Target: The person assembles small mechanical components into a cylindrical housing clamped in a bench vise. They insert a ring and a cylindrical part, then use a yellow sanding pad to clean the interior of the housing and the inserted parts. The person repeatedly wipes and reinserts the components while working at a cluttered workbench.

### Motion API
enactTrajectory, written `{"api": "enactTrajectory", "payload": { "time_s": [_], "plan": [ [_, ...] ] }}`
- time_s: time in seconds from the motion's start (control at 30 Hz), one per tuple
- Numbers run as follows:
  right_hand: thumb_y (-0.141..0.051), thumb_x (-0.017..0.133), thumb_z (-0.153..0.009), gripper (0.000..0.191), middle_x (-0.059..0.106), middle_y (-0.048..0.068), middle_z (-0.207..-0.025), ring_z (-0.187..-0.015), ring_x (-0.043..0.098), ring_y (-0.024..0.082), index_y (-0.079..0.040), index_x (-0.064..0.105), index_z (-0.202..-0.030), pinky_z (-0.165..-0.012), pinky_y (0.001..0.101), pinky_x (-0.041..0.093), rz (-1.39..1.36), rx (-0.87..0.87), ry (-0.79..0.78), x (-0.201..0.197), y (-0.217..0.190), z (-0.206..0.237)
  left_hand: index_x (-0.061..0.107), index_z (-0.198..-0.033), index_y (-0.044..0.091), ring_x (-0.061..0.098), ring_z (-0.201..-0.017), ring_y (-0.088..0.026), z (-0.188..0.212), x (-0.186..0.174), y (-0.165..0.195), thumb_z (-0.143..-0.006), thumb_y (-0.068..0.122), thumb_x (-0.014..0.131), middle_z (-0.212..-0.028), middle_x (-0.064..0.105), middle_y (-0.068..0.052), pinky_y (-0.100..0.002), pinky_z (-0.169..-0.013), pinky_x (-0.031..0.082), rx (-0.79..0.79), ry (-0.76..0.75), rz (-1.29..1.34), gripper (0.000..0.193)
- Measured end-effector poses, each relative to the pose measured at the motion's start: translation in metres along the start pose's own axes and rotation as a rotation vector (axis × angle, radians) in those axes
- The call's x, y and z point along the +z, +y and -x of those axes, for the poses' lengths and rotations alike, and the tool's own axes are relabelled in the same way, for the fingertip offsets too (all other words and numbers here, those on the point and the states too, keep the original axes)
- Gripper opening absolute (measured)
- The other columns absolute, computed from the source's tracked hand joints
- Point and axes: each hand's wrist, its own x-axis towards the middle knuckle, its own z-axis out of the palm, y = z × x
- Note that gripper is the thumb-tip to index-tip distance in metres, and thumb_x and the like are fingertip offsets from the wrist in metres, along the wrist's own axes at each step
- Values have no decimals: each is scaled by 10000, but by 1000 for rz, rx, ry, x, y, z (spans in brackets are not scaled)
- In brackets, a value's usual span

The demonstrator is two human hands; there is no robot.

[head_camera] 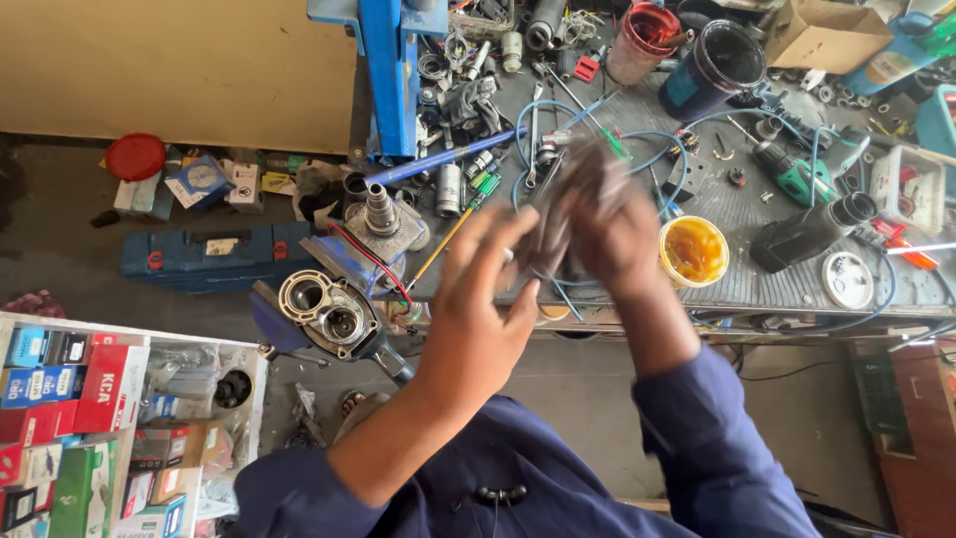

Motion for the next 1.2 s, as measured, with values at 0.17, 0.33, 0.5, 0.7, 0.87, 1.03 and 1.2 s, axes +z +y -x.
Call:
{"api": "enactTrajectory", "payload": {
  "time_s": [0.17,0.33,0.5,0.7,0.87,1.03,1.2],
  "plan": [
    [-130,725,-990,313,671,210,-1333,-1189,657,405,-73,658,-1291,-1010,460,540,-40,367,-607,20,61,-41,519,-1430,88,529,-1420,-328,5,-54,44,-947,43,777,-1501,479,-171,-421,-1222,451,254,90,-160,549],
    [-322,848,-760,571,691,156,-1233,-1139,638,375,-160,691,-1285,-945,476,516,245,492,-983,14,77,-25,503,-1422,104,524,-1431,-400,46,-126,60,-838,218,766,-1518,495,-248,-515,-1196,421,32,-42,104,651],
    [-403,876,-728,529,714,95,-1191,-1107,666,336,-248,733,-1213,-879,467,536,387,798,-1250,16,77,2,310,-1645,232,496,-1408,-275,100,-163,20,-1003,334,720,-1547,453,-120,-415,-1238,394,227,349,-223,769],
    [-288,827,-877,172,719,83,-1032,-969,690,322,-196,813,-1021,-799,439,543,326,653,-693,3,63,8,437,-1443,109,534,-1265,-206,137,-148,-24,-1009,60,712,-1363,486,-98,-348,-1146,473,172,538,-236,516],
    [29,848,-818,229,641,93,-888,-825,632,266,-42,631,-839,-732,371,504,-67,398,-196,-4,-34,4,668,-1202,-35,692,-969,-189,129,-130,-35,-984,120,655,-1119,715,-156,-316,-893,557,-373,170,58,268],
    [-31,855,-746,276,667,27,-879,-863,684,230,-104,593,-788,-691,380,516,-517,-77,-144,27,-133,-6,635,-1237,3,717,-879,-122,130,-104,-63,-952,391,618,-1079,732,-87,-254,-818,570,-825,-120,638,482],
    [-164,891,-746,249,677,58,-1066,-977,625,255,-139,698,-901,-798,439,495,-513,-217,-141,38,-182,-13,648,-1109,-37,668,-813,-114,144,-110,-63,-976,237,737,-946,719,-99,-251,-698,565,-792,-31,672,317]
  ]
}}
